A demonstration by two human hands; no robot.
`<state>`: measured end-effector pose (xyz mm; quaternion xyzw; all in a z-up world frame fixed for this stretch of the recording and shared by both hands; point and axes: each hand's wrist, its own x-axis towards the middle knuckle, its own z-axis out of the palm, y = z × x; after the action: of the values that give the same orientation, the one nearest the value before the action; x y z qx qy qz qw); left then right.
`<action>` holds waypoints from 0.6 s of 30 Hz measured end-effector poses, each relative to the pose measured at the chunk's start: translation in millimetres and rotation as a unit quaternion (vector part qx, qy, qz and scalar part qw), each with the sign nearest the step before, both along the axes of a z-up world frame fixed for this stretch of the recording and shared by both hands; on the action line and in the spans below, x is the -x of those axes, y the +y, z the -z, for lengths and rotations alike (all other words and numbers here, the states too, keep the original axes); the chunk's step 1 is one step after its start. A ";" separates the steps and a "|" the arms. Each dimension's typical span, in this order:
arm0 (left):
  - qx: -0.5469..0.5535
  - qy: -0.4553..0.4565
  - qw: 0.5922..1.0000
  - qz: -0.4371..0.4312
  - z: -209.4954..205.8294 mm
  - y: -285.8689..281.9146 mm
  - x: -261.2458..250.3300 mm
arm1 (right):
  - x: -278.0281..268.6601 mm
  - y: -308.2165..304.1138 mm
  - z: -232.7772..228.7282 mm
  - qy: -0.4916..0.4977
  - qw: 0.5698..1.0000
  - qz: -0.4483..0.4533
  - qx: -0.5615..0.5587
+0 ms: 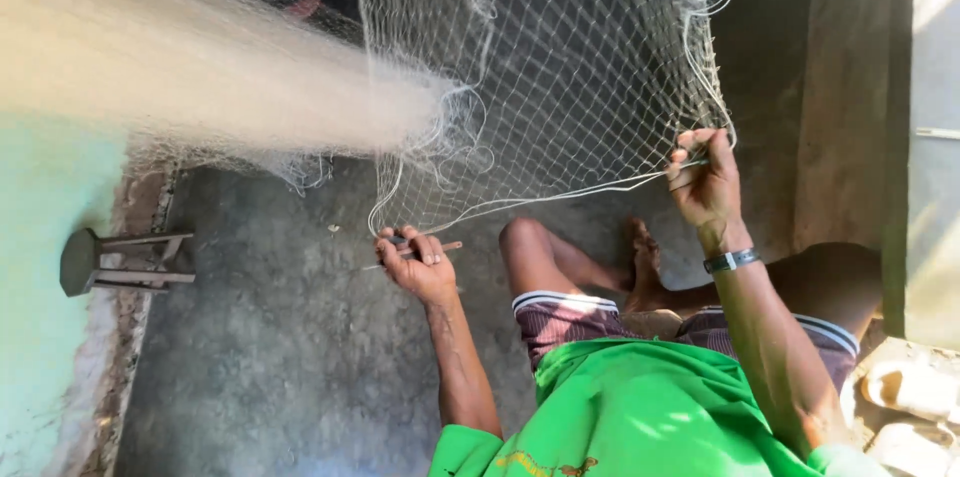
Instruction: Repairing a fishing net by weaving twine through the mesh using a shuttle.
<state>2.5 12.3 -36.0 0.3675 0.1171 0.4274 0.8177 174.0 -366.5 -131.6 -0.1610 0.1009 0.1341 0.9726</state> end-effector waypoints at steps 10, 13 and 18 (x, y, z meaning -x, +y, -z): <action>-0.008 0.048 0.988 -0.144 -25.7 46.1 15.8 | 11.4 72.6 1.8 -0.039 0.995 -0.052 0.077; -0.034 0.038 0.987 -0.152 -5.6 96.5 29.0 | 19.6 97.6 -0.3 -0.021 0.994 -0.074 0.081; -0.049 0.056 0.985 -0.155 -14.2 127.3 50.8 | 25.0 127.4 20.9 -0.031 0.996 -0.086 0.021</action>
<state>-48.3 139.7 -21.8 0.4080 0.1970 0.5332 0.7144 149.0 -239.1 -152.5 -0.1934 0.0593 0.2096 0.9566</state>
